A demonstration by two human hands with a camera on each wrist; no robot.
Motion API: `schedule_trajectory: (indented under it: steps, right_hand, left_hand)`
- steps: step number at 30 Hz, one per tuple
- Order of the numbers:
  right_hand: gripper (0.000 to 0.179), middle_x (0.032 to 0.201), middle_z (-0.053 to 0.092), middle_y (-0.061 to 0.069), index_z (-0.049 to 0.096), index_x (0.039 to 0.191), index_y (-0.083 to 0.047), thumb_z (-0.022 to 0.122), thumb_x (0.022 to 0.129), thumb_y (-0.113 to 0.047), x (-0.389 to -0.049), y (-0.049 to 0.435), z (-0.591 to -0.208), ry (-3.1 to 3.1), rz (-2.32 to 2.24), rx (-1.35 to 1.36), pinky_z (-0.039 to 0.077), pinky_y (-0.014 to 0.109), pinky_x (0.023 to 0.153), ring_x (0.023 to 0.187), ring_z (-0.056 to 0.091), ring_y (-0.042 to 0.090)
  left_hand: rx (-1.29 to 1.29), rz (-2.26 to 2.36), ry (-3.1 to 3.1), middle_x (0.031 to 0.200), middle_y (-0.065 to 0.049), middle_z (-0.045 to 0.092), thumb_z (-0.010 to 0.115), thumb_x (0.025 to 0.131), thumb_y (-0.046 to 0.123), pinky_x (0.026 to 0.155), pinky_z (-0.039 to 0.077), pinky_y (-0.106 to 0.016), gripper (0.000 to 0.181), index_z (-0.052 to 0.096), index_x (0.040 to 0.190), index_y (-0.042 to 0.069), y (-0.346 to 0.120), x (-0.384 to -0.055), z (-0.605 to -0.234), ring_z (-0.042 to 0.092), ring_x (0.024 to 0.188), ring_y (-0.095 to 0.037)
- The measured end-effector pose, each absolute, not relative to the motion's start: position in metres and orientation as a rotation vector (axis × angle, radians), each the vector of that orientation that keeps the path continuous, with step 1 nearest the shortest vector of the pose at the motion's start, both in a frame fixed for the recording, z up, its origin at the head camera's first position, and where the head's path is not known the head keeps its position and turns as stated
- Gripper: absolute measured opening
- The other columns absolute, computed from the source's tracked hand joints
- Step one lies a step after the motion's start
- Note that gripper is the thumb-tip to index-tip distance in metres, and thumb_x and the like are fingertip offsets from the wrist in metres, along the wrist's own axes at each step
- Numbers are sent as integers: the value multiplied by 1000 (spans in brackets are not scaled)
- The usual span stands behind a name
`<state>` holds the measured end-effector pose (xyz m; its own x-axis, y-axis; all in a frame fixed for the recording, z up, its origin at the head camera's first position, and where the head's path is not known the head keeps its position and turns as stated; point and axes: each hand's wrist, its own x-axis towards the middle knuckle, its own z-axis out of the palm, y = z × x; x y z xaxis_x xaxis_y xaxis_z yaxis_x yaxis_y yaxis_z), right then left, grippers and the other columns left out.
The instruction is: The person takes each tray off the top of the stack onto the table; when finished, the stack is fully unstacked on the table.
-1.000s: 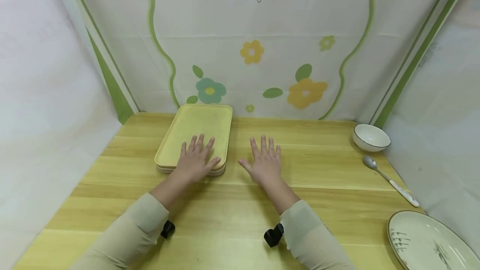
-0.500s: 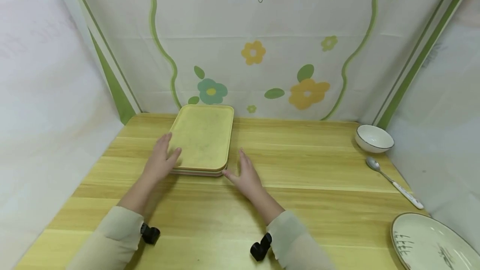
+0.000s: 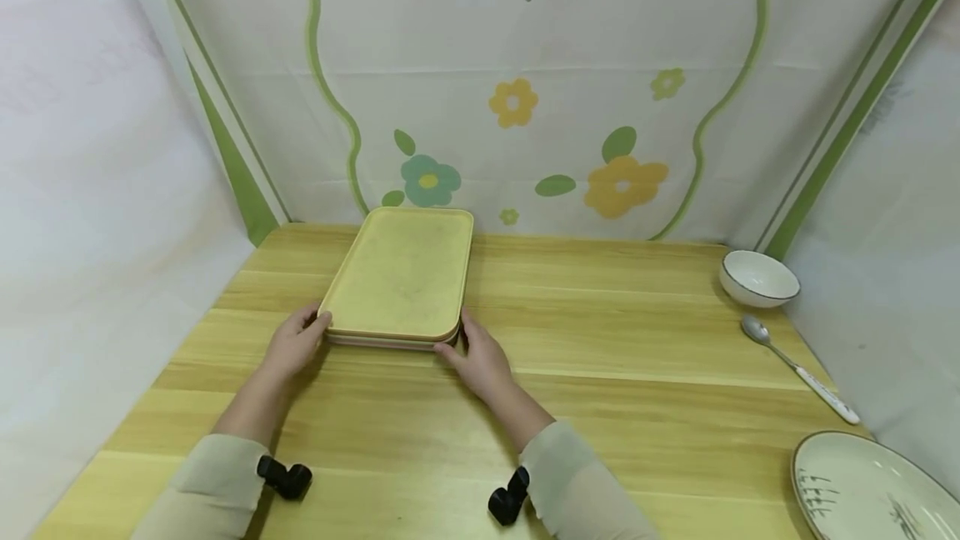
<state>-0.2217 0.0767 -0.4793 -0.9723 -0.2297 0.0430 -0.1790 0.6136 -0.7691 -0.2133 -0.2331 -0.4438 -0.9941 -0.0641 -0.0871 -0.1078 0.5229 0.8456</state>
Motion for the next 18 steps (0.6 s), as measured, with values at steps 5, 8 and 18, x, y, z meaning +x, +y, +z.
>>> schedule_trajectory:
  steps: [5, 8, 18]
  right_hand:
    - [86, 156, 36, 14, 27, 155, -6, 60, 91, -54, -221, 76, -480, 2802, -1296, -371, 32, 49, 117, 144, 36, 33]
    - [85, 155, 37, 14, 28, 155, -6, 59, 92, -53, -221, 76, -481, 2822, -1284, -379, 33, 48, 117, 143, 37, 33]
    - [84, 155, 37, 13, 28, 155, -8, 59, 91, -53, -224, 74, -481, 2832, -1272, -374, 34, 47, 116, 142, 38, 32]
  left_hand:
    - [-191, 1540, 2716, 147, -28, 42, 41, 106, 33, 116, 31, -53, 60, 33, 149, -7, -232, -215, -449, 37, 139, -41]
    - [-203, 1587, 2721, 144, -28, 46, 44, 105, 29, 114, 34, -52, 55, 38, 147, -6, -232, -217, -450, 41, 135, -39]
    - [-374, 1798, 2656, 141, -24, 51, 46, 102, 23, 105, 41, -36, 50, 43, 146, -2, -229, -221, -451, 47, 124, -28]
